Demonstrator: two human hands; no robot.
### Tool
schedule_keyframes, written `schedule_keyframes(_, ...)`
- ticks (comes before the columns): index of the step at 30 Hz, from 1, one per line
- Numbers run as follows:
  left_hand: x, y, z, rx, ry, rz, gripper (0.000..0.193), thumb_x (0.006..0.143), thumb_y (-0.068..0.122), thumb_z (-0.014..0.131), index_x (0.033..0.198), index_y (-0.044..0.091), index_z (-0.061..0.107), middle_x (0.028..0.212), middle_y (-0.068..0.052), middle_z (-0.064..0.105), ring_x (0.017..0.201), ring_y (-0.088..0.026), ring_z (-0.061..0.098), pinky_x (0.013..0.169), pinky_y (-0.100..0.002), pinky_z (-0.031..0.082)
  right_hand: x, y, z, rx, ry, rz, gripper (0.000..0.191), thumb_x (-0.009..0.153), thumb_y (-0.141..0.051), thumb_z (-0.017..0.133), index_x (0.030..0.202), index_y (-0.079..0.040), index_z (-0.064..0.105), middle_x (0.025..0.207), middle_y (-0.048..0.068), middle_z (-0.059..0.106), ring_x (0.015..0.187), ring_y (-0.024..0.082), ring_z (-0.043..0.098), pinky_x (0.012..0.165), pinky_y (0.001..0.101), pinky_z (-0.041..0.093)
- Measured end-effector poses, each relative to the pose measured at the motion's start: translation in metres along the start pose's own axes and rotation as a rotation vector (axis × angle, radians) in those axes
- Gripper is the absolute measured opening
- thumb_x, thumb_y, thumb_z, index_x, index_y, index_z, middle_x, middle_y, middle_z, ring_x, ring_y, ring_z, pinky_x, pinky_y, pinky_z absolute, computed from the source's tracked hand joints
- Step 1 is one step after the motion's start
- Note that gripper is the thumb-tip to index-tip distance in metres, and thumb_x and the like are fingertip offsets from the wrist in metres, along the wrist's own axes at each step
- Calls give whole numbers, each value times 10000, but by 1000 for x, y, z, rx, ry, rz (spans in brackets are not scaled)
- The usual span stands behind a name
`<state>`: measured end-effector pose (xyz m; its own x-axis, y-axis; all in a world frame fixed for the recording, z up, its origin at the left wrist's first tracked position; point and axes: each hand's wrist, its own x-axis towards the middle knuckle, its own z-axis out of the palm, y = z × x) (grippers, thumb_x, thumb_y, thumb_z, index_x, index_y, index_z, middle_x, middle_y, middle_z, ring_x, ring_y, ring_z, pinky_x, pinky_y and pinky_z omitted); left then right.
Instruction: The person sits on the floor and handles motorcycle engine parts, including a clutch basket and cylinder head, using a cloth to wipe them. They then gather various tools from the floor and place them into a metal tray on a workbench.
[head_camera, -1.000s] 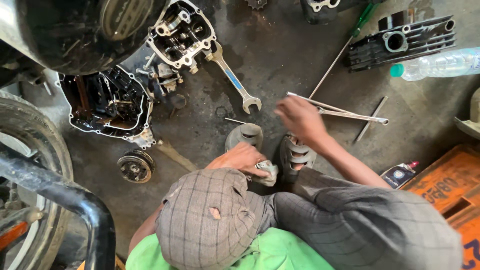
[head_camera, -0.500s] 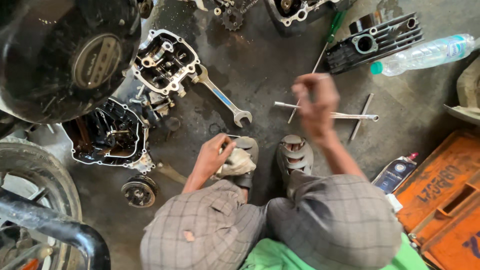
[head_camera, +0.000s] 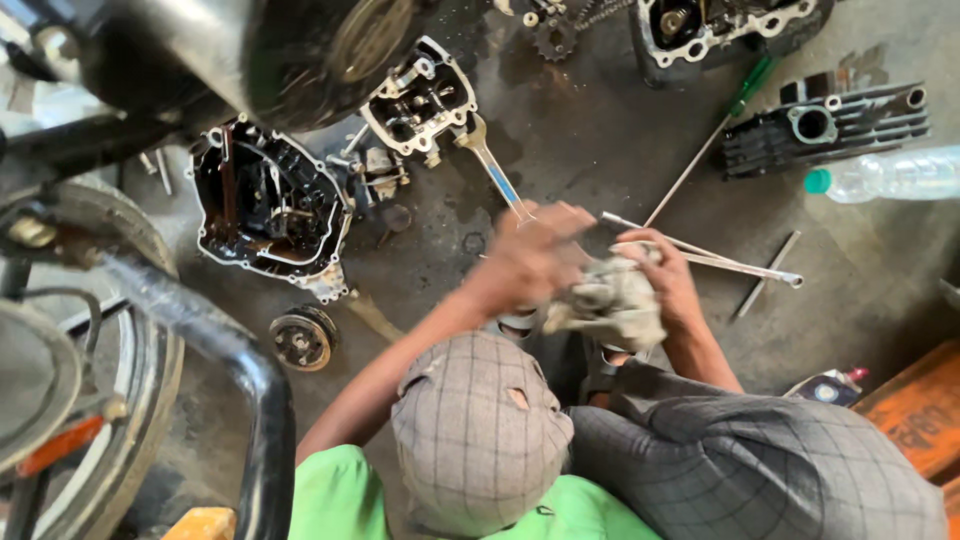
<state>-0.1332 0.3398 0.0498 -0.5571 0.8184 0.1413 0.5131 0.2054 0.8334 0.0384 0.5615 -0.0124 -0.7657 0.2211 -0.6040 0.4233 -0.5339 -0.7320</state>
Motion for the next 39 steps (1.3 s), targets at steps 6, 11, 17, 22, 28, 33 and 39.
schedule_keyframes(6,-3,-134,-113,528,593,-881,792,967,613,665,1374,-37,470,1120,-293,676,950,-491,644,809,-562,505,-39,56,-47,-399,-63,-83,254,983,-244,632,1101,-29,699,1060,30,687,997,127,645,883,265,499)
schedule_keyframes(11,14,-201,-128,388,398,-857,633,983,509,710,1385,32,603,1120,-323,684,1038,-523,644,923,-542,501,-48,118,-30,-332,5,123,241,988,-253,659,1109,-57,728,988,51,686,929,133,609,837,290,487)
schedule_keyframes(17,13,-195,-176,149,601,-845,464,952,389,725,1277,59,697,1184,-180,732,1050,-331,678,857,-417,525,-47,123,-26,-309,28,-28,208,996,-221,640,1078,-42,709,1085,16,641,986,98,593,872,255,465)
schedule_keyframes(22,1,-186,-232,57,644,-944,412,937,316,745,1253,55,700,1096,-123,740,846,-268,675,681,-375,525,-45,124,-20,-254,22,-86,196,991,-209,649,1075,-38,698,1100,16,633,995,98,589,880,252,461)
schedule_keyframes(28,-19,-212,-248,797,641,-257,304,1023,296,762,1227,87,680,1073,-42,752,775,-188,737,603,-286,586,-45,124,-21,-248,41,-24,196,984,-207,661,1073,-40,709,1040,26,642,963,99,595,854,260,471)
schedule_keyframes(33,-38,-225,-241,70,693,-908,348,901,180,824,1203,37,727,943,-164,773,650,-175,693,544,-322,556,-45,120,-19,-273,19,-63,199,977,-219,652,1057,-44,704,1064,19,649,995,108,619,882,264,476)
schedule_keyframes(39,-49,-157,-253,235,573,-925,148,1084,110,686,1175,5,738,944,-111,787,733,-172,745,654,-273,586,-44,116,-17,-282,14,-20,209,991,-222,645,1054,-34,710,1051,33,651,981,115,613,874,271,477)
